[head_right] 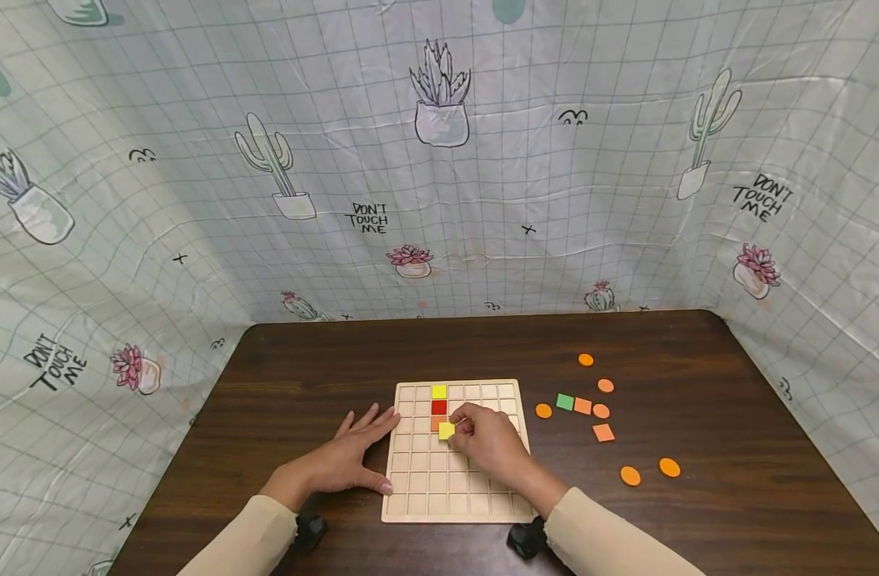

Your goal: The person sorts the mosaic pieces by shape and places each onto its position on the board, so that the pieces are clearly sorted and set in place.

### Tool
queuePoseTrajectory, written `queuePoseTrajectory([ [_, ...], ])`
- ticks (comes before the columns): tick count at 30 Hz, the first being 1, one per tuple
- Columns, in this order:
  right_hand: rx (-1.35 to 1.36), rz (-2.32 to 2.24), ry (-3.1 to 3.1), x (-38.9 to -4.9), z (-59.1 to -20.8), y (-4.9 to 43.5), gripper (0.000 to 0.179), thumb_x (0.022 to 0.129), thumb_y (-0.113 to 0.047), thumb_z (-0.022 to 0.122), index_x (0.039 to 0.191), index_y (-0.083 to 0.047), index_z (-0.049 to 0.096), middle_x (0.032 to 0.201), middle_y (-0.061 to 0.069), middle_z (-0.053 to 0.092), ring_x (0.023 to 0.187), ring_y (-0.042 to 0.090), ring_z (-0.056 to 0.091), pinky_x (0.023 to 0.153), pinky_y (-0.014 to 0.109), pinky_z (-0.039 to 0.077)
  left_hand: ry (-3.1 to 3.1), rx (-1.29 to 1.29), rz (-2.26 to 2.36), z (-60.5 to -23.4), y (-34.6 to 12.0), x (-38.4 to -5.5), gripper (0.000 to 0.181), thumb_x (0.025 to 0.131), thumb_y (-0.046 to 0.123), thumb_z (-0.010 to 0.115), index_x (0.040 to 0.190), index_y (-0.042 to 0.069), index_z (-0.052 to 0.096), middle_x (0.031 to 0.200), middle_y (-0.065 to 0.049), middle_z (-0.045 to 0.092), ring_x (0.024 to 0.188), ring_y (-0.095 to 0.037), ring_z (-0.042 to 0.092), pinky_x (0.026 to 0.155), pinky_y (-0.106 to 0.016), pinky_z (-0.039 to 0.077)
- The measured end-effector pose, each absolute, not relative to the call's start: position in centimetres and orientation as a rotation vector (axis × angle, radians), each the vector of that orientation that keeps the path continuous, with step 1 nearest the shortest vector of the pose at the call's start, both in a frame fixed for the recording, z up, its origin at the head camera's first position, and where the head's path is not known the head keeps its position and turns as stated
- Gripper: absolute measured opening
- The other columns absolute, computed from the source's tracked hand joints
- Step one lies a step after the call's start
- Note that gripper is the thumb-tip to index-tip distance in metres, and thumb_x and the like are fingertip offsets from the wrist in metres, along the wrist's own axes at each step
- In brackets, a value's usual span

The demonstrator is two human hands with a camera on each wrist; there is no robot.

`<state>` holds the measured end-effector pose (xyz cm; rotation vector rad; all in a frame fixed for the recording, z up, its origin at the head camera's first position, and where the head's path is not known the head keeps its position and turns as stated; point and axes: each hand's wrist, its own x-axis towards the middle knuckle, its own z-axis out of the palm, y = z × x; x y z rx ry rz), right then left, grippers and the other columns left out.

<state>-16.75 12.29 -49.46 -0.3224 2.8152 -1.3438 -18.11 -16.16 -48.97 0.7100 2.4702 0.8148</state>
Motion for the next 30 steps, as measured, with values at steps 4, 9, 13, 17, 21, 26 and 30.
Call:
queuePoseTrajectory([
  [4,-0.333,-1.350,2.808,-16.75,-49.48,12.29,0.014,0.089,-0.004,0.080,0.100,-0.010,0.074,0.077,-0.009,0.067,0.068,0.006,0.056,0.067,0.023,0.046,2.469,0.702,0.808,-48.87,-16.24,-18.11,0.106,0.086,0.044,0.086,0.170,0.017,0.026,0.178,-0.001,0.014,0.166,-0.031,-0.001,0.130,-0.062,-0.009],
  [9,-0.322,-1.351,2.802,-16.82,-49.54,12.19,0.015,0.089,-0.005,0.081,0.102,-0.010,0.075,0.077,-0.009,0.067,0.068,0.007,0.057,0.067,0.023,0.047,2.470,0.698,0.802,-48.76,-16.26,-18.08,0.106,0.086,0.044,0.086,0.170,0.018,0.026,0.178,0.000,0.014,0.166,-0.030,-0.001,0.130,-0.062,-0.009],
  [13,-0.318,-1.351,2.825,-16.95,-49.56,12.18,0.015,0.089,-0.003,0.079,0.101,-0.010,0.075,0.078,-0.010,0.067,0.070,0.007,0.057,0.069,0.024,0.048,2.468,0.701,0.803,-48.74,-16.15,-18.01,0.106,0.086,0.043,0.086,0.170,0.018,0.026,0.178,0.000,0.014,0.166,-0.030,-0.001,0.130,-0.062,-0.009],
  [17,-0.341,-1.326,2.859,-17.13,-49.63,12.13,0.015,0.088,-0.002,0.079,0.099,-0.011,0.075,0.078,-0.009,0.065,0.070,0.006,0.055,0.069,0.024,0.048,2.467,0.696,0.807,-48.80,-16.06,-18.00,0.106,0.086,0.042,0.087,0.170,0.018,0.026,0.178,0.000,0.015,0.166,-0.030,-0.001,0.130,-0.062,-0.009],
  [21,-0.357,-1.273,2.861,-17.15,-49.77,11.93,0.015,0.088,-0.005,0.082,0.099,-0.013,0.075,0.079,-0.010,0.064,0.071,0.006,0.055,0.069,0.024,0.048,2.471,0.688,0.807,-48.83,-16.02,-18.03,0.106,0.086,0.044,0.087,0.170,0.018,0.026,0.178,0.001,0.015,0.166,-0.030,-0.001,0.131,-0.062,-0.008],
  [26,-0.395,-1.195,2.862,-16.99,-49.90,11.65,0.014,0.087,-0.009,0.084,0.095,-0.017,0.075,0.083,-0.010,0.064,0.074,0.007,0.055,0.070,0.025,0.047,2.474,0.684,0.803,-48.89,-16.03,-18.08,0.107,0.086,0.045,0.086,0.170,0.019,0.026,0.178,0.001,0.014,0.166,-0.030,-0.001,0.131,-0.062,-0.008],
  [30,-0.431,-1.155,2.875,-16.91,-49.89,11.50,0.014,0.087,-0.010,0.085,0.094,-0.017,0.076,0.086,-0.009,0.065,0.077,0.008,0.055,0.071,0.027,0.048,2.477,0.683,0.804,-48.83,-16.08,-18.07,0.107,0.086,0.045,0.087,0.170,0.019,0.026,0.178,0.001,0.014,0.166,-0.030,-0.001,0.130,-0.062,-0.008],
])
